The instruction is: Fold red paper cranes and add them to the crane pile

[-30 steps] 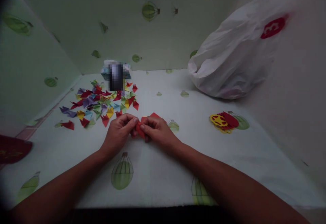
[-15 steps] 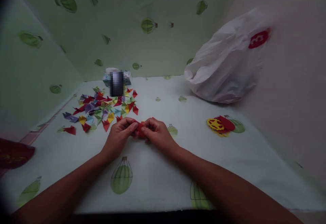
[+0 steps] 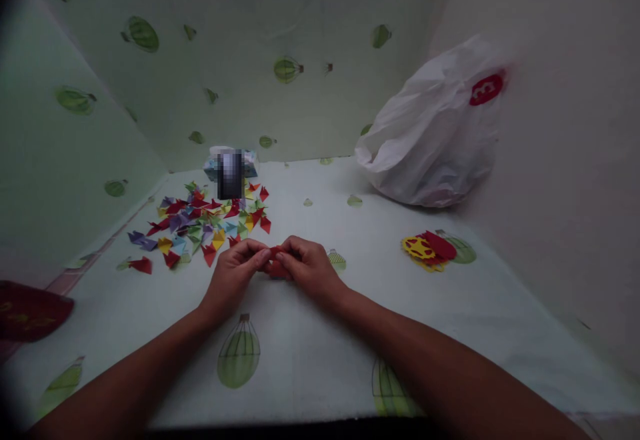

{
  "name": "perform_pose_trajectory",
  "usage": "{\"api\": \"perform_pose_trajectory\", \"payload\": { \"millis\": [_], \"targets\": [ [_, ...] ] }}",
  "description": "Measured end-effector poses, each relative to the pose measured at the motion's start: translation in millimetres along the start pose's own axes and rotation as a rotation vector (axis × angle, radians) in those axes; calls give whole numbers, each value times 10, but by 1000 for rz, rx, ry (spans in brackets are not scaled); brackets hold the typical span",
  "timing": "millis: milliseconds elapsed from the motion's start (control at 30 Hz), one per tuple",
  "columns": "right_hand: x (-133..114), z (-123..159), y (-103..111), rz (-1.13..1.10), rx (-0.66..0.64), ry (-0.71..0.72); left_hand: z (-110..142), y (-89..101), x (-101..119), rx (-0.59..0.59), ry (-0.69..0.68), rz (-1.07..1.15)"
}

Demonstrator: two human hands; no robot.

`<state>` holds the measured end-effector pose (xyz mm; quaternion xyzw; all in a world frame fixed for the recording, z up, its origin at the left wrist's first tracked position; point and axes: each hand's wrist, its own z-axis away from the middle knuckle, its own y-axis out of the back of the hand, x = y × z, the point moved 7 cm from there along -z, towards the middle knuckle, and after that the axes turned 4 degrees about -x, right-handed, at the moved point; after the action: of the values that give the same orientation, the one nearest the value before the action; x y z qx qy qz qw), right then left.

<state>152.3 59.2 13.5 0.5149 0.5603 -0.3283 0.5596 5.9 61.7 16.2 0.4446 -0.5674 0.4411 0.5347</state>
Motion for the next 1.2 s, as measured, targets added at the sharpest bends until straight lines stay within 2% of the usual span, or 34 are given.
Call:
{"api": "perform_pose_trajectory", "payload": {
  "millis": [133, 433, 667, 767, 967, 1200],
  "targets": [
    [29, -8, 6, -15, 0, -19, 3, 27, 4, 24, -7, -13],
    [115, -36, 50, -277, 49, -105, -39, 46, -41, -1, 10, -105],
    [108, -69, 88, -112, 26, -39, -64, 14, -50, -39, 44, -51],
    [146, -75, 59, -177, -11, -63, -67, 8, -58, -53, 41, -45],
    [143, -58, 17, -401, 1, -83, -73, 59, -135, 42, 68, 160],
    [91, -38, -73, -426, -84, -103, -46, -25, -185, 17, 168, 318]
  ]
}}
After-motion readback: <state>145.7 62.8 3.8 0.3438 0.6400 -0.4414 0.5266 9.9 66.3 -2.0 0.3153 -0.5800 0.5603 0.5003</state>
